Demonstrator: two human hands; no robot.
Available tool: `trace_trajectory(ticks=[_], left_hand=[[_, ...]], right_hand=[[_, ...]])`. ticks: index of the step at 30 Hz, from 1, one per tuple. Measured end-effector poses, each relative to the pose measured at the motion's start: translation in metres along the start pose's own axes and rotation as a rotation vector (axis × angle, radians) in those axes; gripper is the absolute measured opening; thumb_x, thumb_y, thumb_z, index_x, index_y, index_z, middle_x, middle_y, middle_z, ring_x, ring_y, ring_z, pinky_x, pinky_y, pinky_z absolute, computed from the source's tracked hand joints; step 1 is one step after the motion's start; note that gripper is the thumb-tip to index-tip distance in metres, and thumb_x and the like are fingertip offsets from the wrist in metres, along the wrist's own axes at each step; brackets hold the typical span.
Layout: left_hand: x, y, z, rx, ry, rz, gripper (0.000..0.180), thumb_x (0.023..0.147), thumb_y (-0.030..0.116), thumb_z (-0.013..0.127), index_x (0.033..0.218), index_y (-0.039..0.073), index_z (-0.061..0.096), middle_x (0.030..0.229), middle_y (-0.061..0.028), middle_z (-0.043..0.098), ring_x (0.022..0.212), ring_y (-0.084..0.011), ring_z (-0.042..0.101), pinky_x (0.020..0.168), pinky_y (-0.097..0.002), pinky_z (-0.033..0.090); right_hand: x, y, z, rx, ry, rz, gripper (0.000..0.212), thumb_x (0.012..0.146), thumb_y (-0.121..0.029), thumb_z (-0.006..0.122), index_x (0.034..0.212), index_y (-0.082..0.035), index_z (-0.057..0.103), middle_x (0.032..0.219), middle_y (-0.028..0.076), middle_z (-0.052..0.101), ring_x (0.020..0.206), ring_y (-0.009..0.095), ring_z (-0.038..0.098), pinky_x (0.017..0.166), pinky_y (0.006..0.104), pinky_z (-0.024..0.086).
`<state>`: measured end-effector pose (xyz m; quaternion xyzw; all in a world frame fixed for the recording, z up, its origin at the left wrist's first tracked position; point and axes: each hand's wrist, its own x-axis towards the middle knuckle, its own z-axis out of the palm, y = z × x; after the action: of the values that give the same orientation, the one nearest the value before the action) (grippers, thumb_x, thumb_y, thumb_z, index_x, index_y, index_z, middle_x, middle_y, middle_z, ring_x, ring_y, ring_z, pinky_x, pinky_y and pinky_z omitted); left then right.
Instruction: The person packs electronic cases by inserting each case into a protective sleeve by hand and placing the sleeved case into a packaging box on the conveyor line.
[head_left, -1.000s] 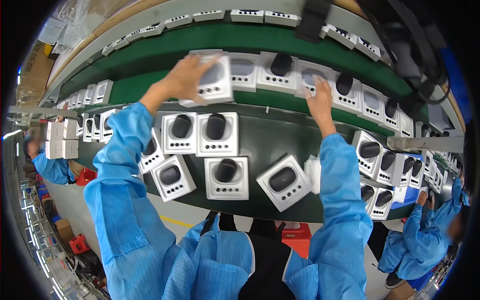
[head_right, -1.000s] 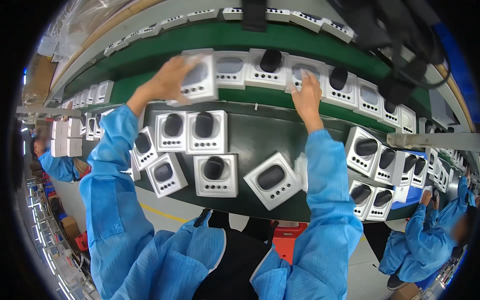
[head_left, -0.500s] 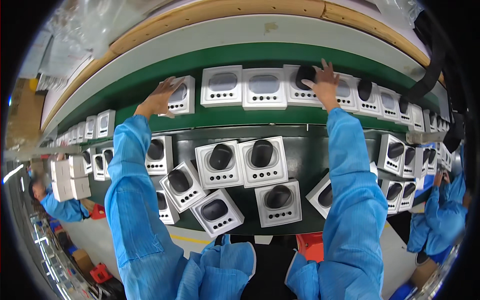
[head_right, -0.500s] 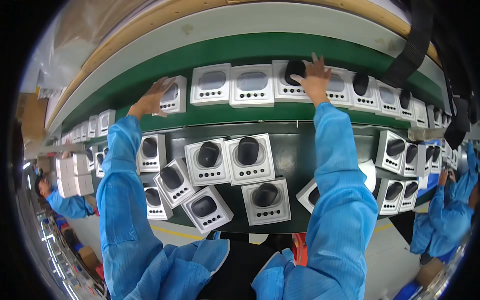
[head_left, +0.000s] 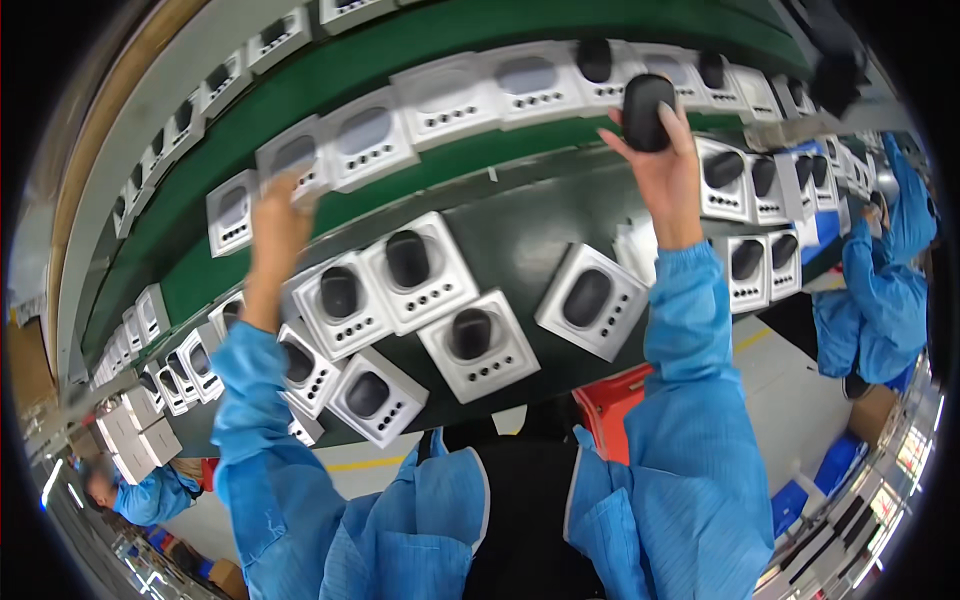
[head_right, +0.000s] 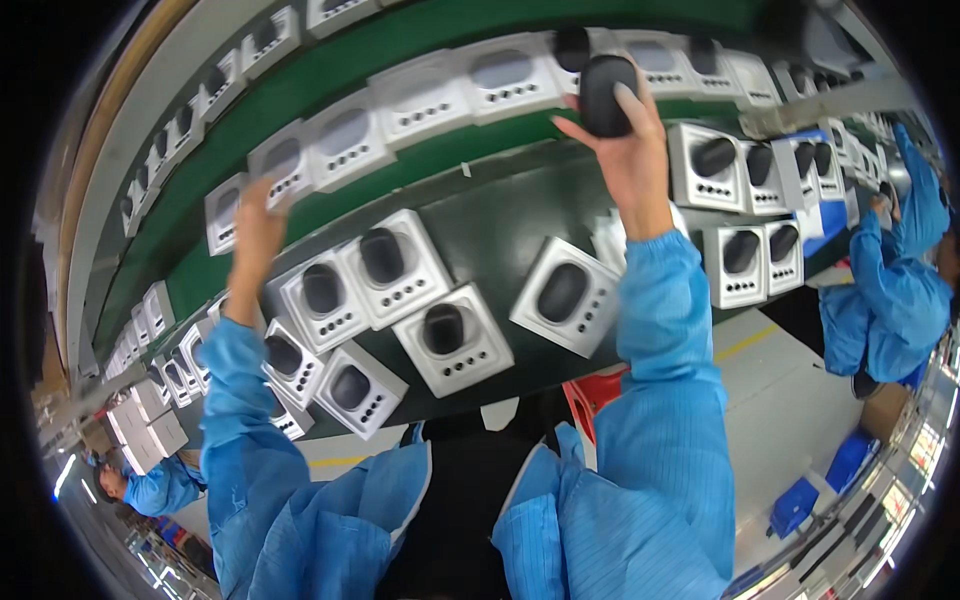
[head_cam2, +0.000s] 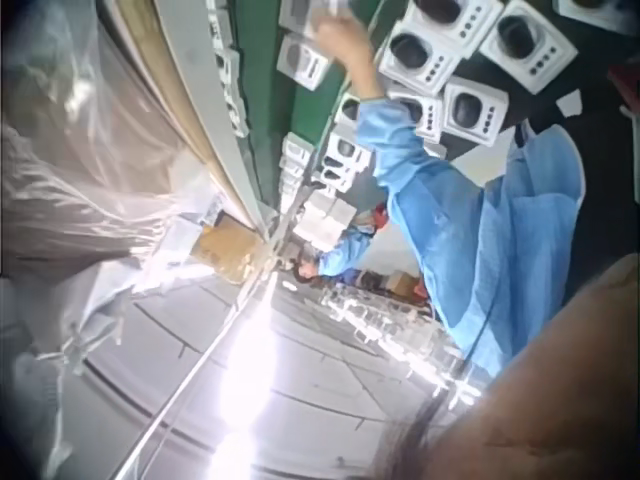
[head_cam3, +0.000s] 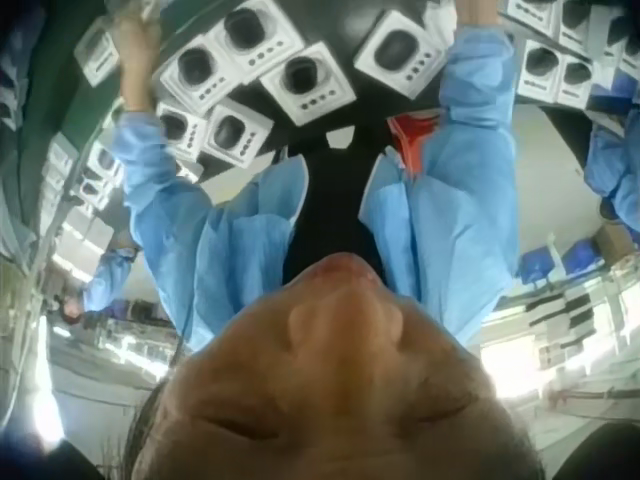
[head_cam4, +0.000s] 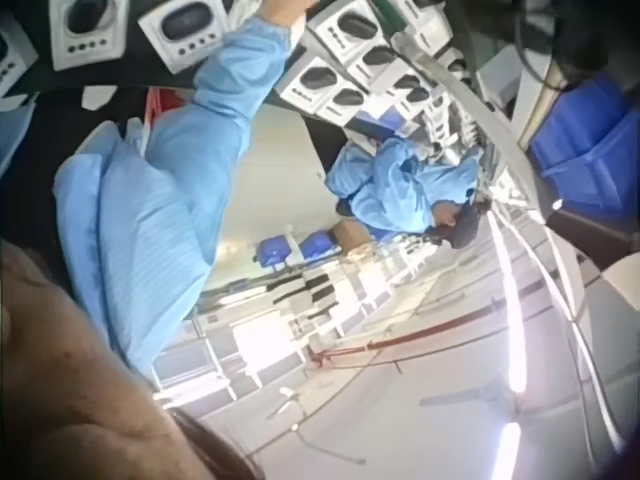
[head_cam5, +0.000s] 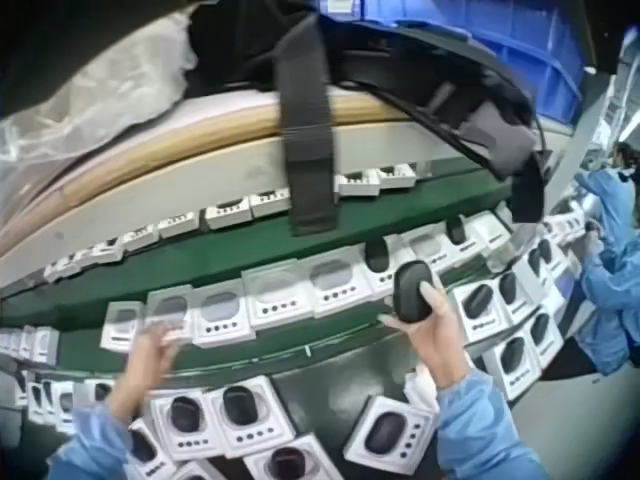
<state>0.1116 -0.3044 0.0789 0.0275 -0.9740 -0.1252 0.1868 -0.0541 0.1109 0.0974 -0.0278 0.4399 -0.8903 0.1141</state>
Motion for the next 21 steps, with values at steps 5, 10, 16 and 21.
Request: trace_trajectory(ticks=[5, 10, 16, 21], left_hand=[[0.009, 0.275, 0.115, -0.736, -0.348, -0.155, 0.024, 0.077, 0.02, 0.076, 0.095, 0.007, 0.065, 0.088, -0.01, 0.065, 0.082, -0.0245, 0.065, 0.075, -0.0344, 0.051], [0.033, 0.382, 0.206, -0.47, -0.204, 0.054, 0.031, 0.067, 0.023, 0.081, 0.083, 0.006, 0.059, 0.082, -0.0107, 0.056, 0.086, -0.0318, 0.056, 0.076, -0.0418, 0.046], [0.02, 0.408, 0.254, -0.41, -0.414, 0.012, 0.026, 0.063, 0.022, 0.082, 0.075, 0.008, 0.065, 0.08, -0.0096, 0.059, 0.085, -0.0304, 0.058, 0.075, -0.0419, 0.046], [0.035, 0.351, 0.245, -0.361, -0.302, -0.001, 0.014, 0.064, 0.014, 0.078, 0.068, 0.007, 0.066, 0.074, -0.0091, 0.061, 0.081, -0.0287, 0.06, 0.073, -0.0397, 0.048]], right_hand=[[-0.081, -0.057, -0.094, -0.179, 0.196, -0.014, 0.05, 0.092, -0.018, 0.057, 0.138, -0.004, 0.042, 0.112, 0.017, 0.061, 0.09, 0.032, 0.068, 0.064, 0.0374, 0.061], [-0.132, -0.083, -0.154, -0.186, 0.323, 0.085, 0.045, 0.091, -0.014, 0.055, 0.133, -0.001, 0.046, 0.111, 0.017, 0.061, 0.088, 0.032, 0.068, 0.063, 0.0355, 0.061], [-0.151, -0.091, -0.183, -0.105, 0.32, 0.122, 0.047, 0.09, -0.014, 0.058, 0.133, 0.001, 0.046, 0.11, 0.017, 0.061, 0.088, 0.032, 0.068, 0.065, 0.0349, 0.061], [-0.139, -0.091, -0.187, -0.048, 0.252, 0.179, 0.048, 0.091, -0.012, 0.058, 0.136, -0.001, 0.044, 0.114, 0.016, 0.06, 0.095, 0.029, 0.067, 0.07, 0.0365, 0.061]])
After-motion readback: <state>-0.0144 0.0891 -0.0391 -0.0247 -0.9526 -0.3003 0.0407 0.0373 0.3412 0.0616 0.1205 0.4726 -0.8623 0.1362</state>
